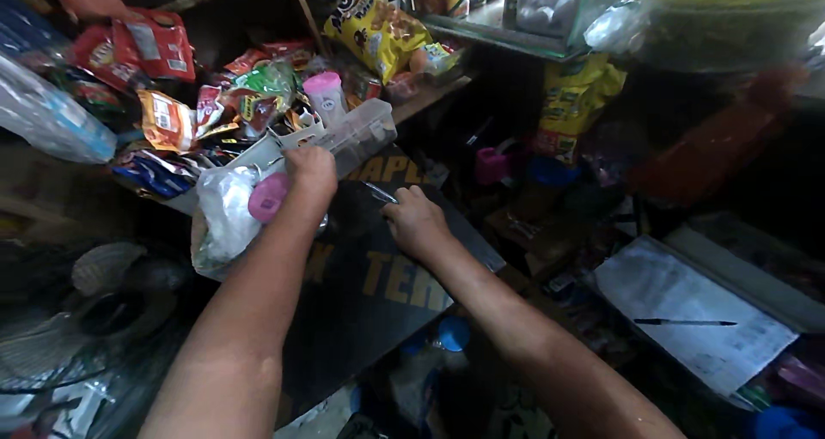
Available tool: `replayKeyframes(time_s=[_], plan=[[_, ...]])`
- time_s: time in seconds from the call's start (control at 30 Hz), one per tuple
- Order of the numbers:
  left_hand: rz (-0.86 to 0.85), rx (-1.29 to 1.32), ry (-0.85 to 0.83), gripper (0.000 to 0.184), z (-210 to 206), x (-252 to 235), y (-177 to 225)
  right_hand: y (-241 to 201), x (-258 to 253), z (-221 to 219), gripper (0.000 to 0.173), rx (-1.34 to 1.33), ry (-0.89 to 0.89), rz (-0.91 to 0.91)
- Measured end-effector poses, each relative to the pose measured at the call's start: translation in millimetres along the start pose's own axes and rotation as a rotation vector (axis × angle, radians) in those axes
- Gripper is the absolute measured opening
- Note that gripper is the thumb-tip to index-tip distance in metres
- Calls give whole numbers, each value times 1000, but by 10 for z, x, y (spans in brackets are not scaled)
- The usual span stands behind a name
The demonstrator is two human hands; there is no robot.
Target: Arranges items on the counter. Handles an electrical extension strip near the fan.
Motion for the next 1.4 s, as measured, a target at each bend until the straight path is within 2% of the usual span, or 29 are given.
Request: replayKeyframes(time_s=[0.13,0.23,0.27,0.33,0.43,0.5,0.53,0.6,0.7,0.73,0.8,0.87,0.97,1.03,1.4], plan=[[-5,34,-47,36,63,-32,-5,6,6,-2,21,13,11,-6],[-70,95,-81,43,184,-15,-136,0,12,1,21,10,37,-9],[-108,146,-44,46,220,34,-191,0,18,1,21,7,49,-14],[-256,311,159,49,233,204,-289,-3,19,6,23,-12,49,-35],[-602,507,489,48,41,808,-433,8,-1,13,25,-13,18,-68],[-775,643,560,41,-318,1270,-602,1,11,17,24,-2,31,-59],[-821,710,516,37,-528,1455,-713,-5,17,14,24,7,49,-48],[-789,847,326,34,-907,1733,-976,-12,16,11,23,19,71,-39],[-522,1031,44,34,-1351,1909,-1294,-4,4,-15,24,55,133,35],[-441,1113,6,34,-1460,1936,-1344,-2,6,-22,25,66,160,65],[-349,1251,64,33,-1582,1983,-1365,-22,25,-19,34,111,224,117],[-330,1310,112,33,-1606,1974,-1367,-34,43,-20,39,168,269,109],[-326,1366,89,34,-1614,1928,-1403,-41,34,-14,29,224,173,-49],[-332,1410,83,33,-1615,1915,-1425,-80,36,2,26,254,136,-78],[-352,1571,28,34,-1620,1896,-1496,-214,106,-38,38,342,39,-161]])
Point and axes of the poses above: each hand's wrist, its own x-axis away from the middle knuckle, its own z-axis out of the back of the hand, y = z × x, the point moved 5 cm from there along -x, towards the middle knuckle, and after that the axes turned 11 degrees about z, right-handed, at the moved point
